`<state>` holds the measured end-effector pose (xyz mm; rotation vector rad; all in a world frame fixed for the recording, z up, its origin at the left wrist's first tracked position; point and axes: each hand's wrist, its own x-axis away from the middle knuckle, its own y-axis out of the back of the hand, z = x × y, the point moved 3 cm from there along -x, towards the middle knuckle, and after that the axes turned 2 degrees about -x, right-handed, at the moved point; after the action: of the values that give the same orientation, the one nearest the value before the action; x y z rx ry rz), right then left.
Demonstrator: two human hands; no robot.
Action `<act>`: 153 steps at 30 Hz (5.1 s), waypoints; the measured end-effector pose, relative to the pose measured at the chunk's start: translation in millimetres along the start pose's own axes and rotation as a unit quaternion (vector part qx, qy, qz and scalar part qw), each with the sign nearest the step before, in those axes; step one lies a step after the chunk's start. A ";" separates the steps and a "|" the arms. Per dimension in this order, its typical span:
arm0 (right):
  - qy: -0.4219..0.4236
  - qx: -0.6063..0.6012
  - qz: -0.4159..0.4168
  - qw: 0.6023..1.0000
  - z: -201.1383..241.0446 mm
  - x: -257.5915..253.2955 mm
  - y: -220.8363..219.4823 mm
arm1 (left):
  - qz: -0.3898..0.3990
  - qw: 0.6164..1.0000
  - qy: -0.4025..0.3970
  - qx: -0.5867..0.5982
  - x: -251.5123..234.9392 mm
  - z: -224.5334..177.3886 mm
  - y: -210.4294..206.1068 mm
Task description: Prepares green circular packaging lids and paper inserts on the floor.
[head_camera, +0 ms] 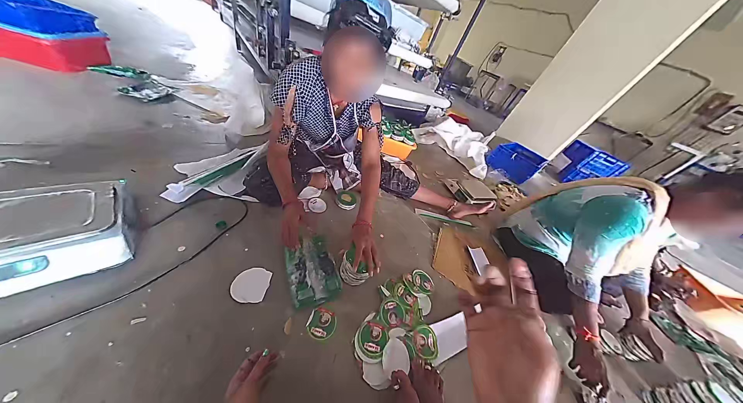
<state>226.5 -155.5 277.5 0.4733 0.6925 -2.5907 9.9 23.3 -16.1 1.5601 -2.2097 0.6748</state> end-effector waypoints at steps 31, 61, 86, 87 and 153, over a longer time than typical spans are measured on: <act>-0.500 0.337 0.415 0.682 -361.8 -119.1 43.1 | 0.084 0.992 0.087 0.020 -29.4 9.0 -22.3; -0.039 0.394 0.305 0.866 -233.0 158.5 -8.3 | 0.145 0.897 -0.259 -0.329 13.7 -3.7 13.6; 0.073 0.610 0.540 0.575 -397.2 60.0 -38.7 | 0.262 0.863 -0.285 -0.324 -13.8 -21.5 37.2; 0.109 0.600 0.522 0.596 -399.0 68.1 -33.3 | 0.259 0.863 -0.293 -0.320 -13.7 -20.7 37.2; 0.228 0.639 0.480 0.557 -199.9 155.0 -53.6 | 0.244 0.870 -0.265 -0.336 0.2 -23.2 35.6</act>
<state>111.1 -53.3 69.9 1.4149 -1.2428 -1.3647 -23.4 46.2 -3.2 0.8802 -2.8225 -0.4733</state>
